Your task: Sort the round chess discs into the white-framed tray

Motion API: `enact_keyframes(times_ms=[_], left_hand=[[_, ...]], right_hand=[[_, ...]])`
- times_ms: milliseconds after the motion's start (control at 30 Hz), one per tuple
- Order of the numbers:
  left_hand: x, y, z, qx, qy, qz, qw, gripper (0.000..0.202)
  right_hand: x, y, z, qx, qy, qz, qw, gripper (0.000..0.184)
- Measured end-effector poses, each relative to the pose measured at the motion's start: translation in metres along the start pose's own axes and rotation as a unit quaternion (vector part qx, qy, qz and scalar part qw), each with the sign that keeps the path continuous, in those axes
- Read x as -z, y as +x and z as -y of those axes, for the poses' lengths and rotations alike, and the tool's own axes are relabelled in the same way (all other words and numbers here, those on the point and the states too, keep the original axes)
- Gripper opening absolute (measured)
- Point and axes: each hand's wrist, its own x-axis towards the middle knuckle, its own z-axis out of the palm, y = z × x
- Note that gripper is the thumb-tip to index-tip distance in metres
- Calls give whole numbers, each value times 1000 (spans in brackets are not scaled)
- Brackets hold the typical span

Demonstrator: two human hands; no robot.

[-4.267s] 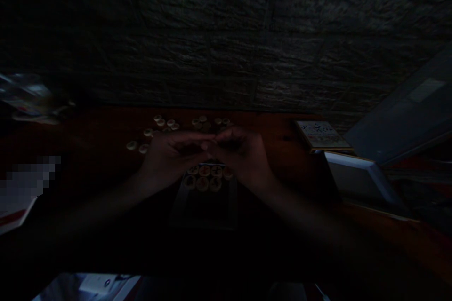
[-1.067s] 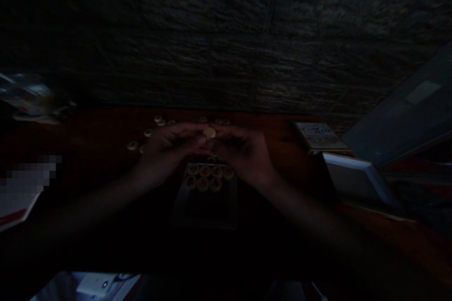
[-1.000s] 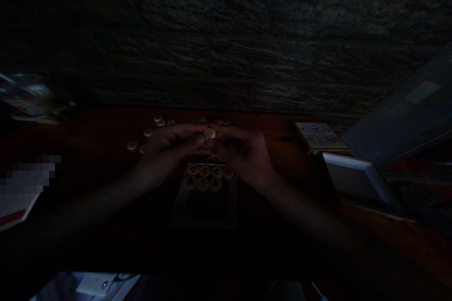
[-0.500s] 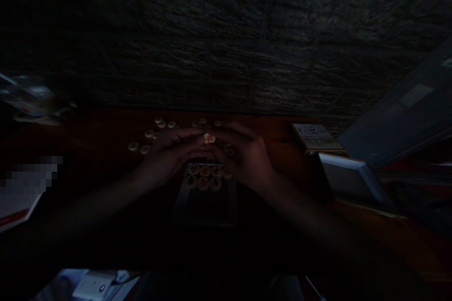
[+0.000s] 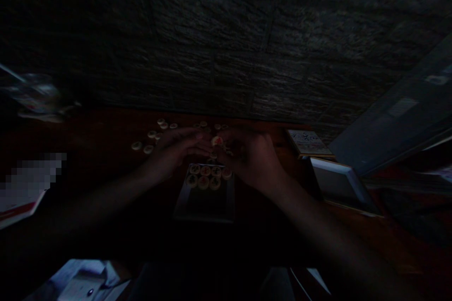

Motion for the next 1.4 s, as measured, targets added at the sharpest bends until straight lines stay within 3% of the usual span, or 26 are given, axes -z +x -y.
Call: enact_keyframes(times_ms=[233, 400, 633, 867, 1100, 1400], left_hand=[[4, -2, 9, -73, 216, 50, 972, 26], [3, -5, 9, -69, 293, 94, 949, 33], [4, -5, 8, -79, 322, 95, 939, 34], [4, -6, 9, -78, 323, 98, 938, 34], [4, -6, 8, -80, 322, 99, 938, 34], [5, -5, 10, -74, 323, 101, 938, 34]], right_hand=[[21, -25, 9, -70, -36, 166, 983, 15], [16, -50, 8, -72, -39, 200, 976, 24], [6, -47, 14, -90, -71, 256, 960, 20], [6, -48, 8, -85, -123, 273, 950, 24], [4, -42, 18, -125, -193, 313, 922, 23], [3, -33, 26, -125, -229, 367, 893, 31]])
